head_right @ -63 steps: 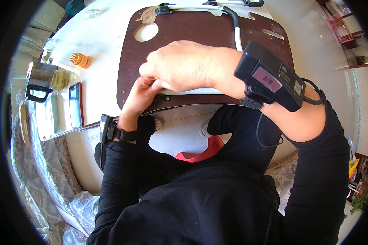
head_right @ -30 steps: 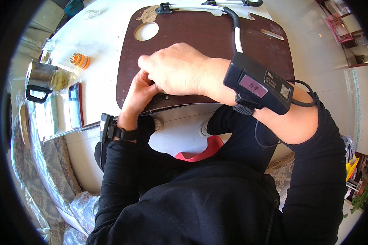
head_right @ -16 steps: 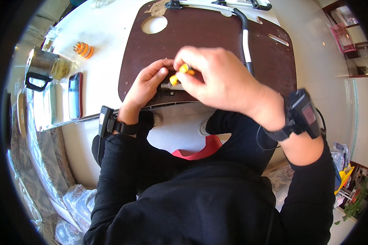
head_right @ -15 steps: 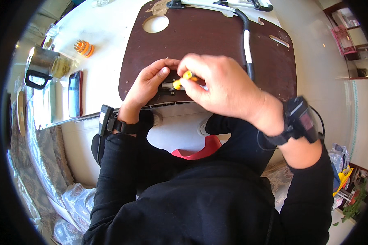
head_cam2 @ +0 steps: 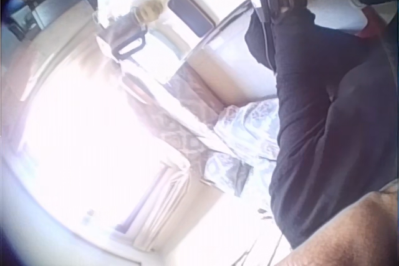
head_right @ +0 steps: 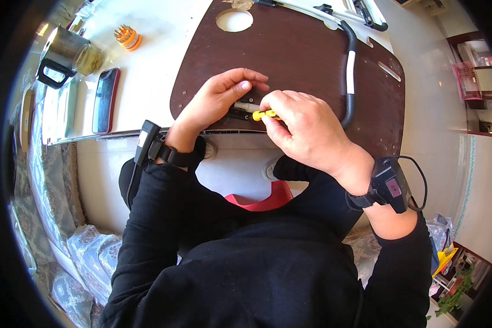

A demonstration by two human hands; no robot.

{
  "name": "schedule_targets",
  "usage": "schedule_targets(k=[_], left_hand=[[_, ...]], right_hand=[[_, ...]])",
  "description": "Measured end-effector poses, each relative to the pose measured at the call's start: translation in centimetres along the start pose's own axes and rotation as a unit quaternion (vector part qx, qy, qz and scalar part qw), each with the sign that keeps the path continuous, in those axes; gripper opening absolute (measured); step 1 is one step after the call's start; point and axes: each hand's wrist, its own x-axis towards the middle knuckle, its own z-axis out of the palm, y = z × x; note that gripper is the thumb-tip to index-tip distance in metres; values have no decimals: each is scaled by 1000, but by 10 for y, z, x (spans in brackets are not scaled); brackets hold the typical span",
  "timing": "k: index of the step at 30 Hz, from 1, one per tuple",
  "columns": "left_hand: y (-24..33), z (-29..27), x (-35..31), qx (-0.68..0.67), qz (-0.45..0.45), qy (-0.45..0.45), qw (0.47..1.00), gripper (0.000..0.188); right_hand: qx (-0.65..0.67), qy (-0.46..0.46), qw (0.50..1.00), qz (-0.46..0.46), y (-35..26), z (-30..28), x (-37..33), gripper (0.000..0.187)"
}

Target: The person uses a yellow-handled screwdriver to tighten screws on a brown wooden board with white metal legs. They flip the board over to access the underside and continue tightening screws at multiple locations.

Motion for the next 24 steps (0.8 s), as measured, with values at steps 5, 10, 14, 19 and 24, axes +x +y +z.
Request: schedule_targets(k=[5, 10, 14, 19, 24], left_hand=[[0, 1, 0, -3, -8, 4, 1000, 25], [-1, 0, -1, 22, -2, 20, 1000, 22], [-3, -4, -3, 57, -12, 10, 998, 18], [-4, -12, -4, 25, -24, -30, 999, 19], [-4, -15, -8, 30, -27, -42, 998, 21]], right_hand=[[-71, -42, 996, -44, 0, -7, 7, 14], [-107, -107, 983, -100, 0, -14, 26, 18], [-135, -170, 975, -47, 0, -13, 47, 17], [-149, -199, 967, -54, -15, -11, 45, 15], [-104, -209, 964, -125, -14, -12, 49, 15]])
